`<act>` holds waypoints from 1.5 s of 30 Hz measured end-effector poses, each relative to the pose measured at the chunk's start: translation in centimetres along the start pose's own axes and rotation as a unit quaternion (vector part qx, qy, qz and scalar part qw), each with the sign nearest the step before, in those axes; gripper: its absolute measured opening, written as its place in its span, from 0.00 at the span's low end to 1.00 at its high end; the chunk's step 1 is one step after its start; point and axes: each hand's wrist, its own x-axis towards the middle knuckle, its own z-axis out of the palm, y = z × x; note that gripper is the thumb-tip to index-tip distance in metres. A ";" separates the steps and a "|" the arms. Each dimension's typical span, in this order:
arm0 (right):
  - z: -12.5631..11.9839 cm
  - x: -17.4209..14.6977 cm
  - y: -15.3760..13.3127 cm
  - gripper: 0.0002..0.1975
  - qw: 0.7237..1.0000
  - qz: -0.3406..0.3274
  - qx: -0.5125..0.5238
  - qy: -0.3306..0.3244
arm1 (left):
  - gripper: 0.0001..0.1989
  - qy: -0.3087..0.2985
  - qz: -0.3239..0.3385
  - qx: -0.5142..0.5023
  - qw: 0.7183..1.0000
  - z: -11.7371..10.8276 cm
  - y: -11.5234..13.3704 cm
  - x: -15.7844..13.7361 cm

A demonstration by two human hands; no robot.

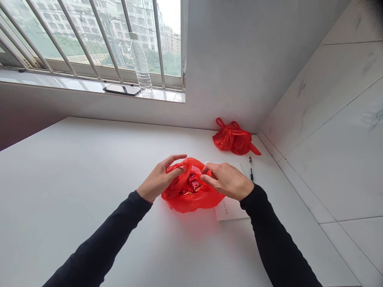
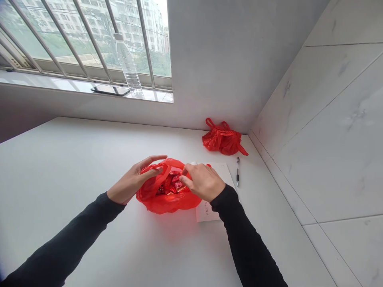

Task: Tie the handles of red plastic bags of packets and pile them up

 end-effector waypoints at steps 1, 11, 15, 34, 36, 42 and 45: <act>-0.6 -0.5 0.2 0.12 1.000 -0.007 0.020 0.009 | 0.30 0.011 0.008 -0.007 1.000 -0.1 0.1 0.0; -1.7 -0.7 3.7 0.31 0.995 0.067 -0.058 0.035 | 0.15 0.114 0.070 -0.160 0.978 -0.9 0.2 0.3; -2.9 -1.0 4.3 0.15 0.994 0.107 0.017 -0.017 | 0.12 0.116 0.112 -0.133 0.978 -0.9 0.6 0.1; -5.2 -3.7 3.1 0.12 0.874 -0.130 0.405 0.233 | 0.14 0.045 0.152 -0.299 0.941 -1.8 2.5 -0.8; -4.7 -3.7 2.2 0.11 0.866 -0.143 0.422 0.225 | 0.10 0.005 0.126 -0.271 0.954 -1.2 2.4 -1.0; -2.5 -3.0 -2.5 0.09 0.867 -0.235 0.421 0.129 | 0.23 -0.100 0.127 -0.058 0.985 1.5 1.4 -1.6; -2.7 -4.2 -4.6 0.15 0.871 -0.241 0.393 0.167 | 0.17 -0.076 0.120 -0.056 0.988 2.0 0.9 -1.3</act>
